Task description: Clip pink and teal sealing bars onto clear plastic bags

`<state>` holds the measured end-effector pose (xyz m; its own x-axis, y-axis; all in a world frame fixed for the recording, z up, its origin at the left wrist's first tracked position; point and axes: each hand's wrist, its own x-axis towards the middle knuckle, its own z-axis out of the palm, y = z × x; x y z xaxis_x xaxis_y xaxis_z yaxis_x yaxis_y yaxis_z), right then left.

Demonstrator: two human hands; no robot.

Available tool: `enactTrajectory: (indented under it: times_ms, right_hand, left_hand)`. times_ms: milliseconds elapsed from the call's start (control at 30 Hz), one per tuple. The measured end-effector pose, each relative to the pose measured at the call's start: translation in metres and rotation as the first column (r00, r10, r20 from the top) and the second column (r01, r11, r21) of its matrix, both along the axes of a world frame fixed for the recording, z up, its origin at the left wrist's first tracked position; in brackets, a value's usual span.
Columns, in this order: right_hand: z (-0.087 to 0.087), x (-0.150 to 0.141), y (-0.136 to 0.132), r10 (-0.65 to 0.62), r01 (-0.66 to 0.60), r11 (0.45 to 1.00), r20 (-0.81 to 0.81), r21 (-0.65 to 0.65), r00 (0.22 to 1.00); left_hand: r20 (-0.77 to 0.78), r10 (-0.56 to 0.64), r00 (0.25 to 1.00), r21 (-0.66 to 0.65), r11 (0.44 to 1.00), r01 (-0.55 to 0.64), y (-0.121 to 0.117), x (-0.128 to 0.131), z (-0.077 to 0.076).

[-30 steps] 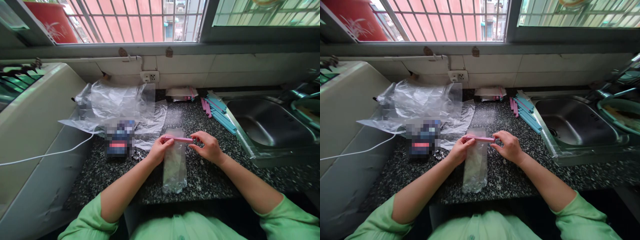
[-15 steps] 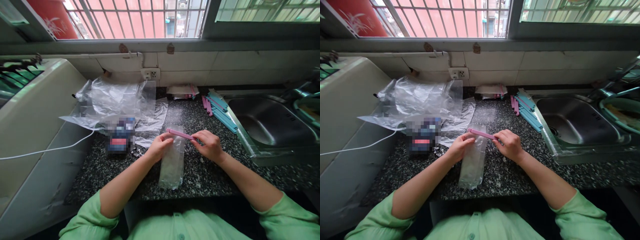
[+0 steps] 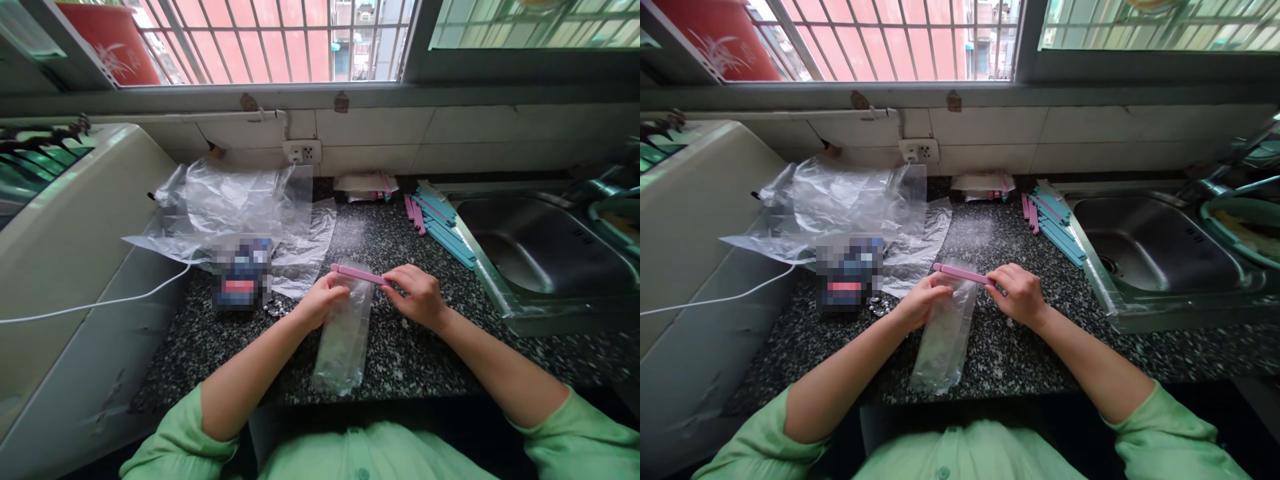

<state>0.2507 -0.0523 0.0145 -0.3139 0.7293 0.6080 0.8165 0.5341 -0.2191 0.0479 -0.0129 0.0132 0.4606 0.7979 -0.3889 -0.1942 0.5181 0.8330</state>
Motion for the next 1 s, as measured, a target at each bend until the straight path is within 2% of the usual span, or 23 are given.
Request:
enactTrajectory:
  times_ms: [133,367,500,600,900,1000]
  right_hand:
    - [-0.002,-0.001,0.000,0.010,-0.009,0.999,0.019,-0.033,1.000]
    - [-0.007,0.000,0.001,0.027,-0.023,0.997,0.055,-0.075,0.998]
    - [-0.006,0.000,0.000,0.015,-0.005,0.994,0.091,-0.109,0.996]
    - [-0.006,0.000,-0.001,0.001,0.016,0.990,0.118,-0.139,0.993]
    - [-0.007,-0.001,-0.001,0.020,-0.002,0.989,0.124,-0.147,0.992]
    - [-0.008,-0.002,-0.003,-0.010,0.031,0.990,0.147,-0.139,0.989]
  left_hand:
    - [-0.044,0.004,0.999,-0.010,1.000,-0.005,0.000,0.001,-0.001]
    - [-0.056,-0.005,0.998,0.076,0.997,0.009,0.002,-0.002,-0.003]
    - [-0.114,0.053,0.992,0.189,0.981,-0.030,0.004,-0.003,-0.003]
    - [-0.133,0.048,0.990,0.270,0.963,-0.011,0.005,-0.004,-0.004]
    - [-0.106,0.073,0.992,0.269,0.962,-0.042,0.007,-0.005,-0.011]
    - [-0.098,0.070,0.993,0.244,0.969,-0.045,0.007,-0.004,-0.013]
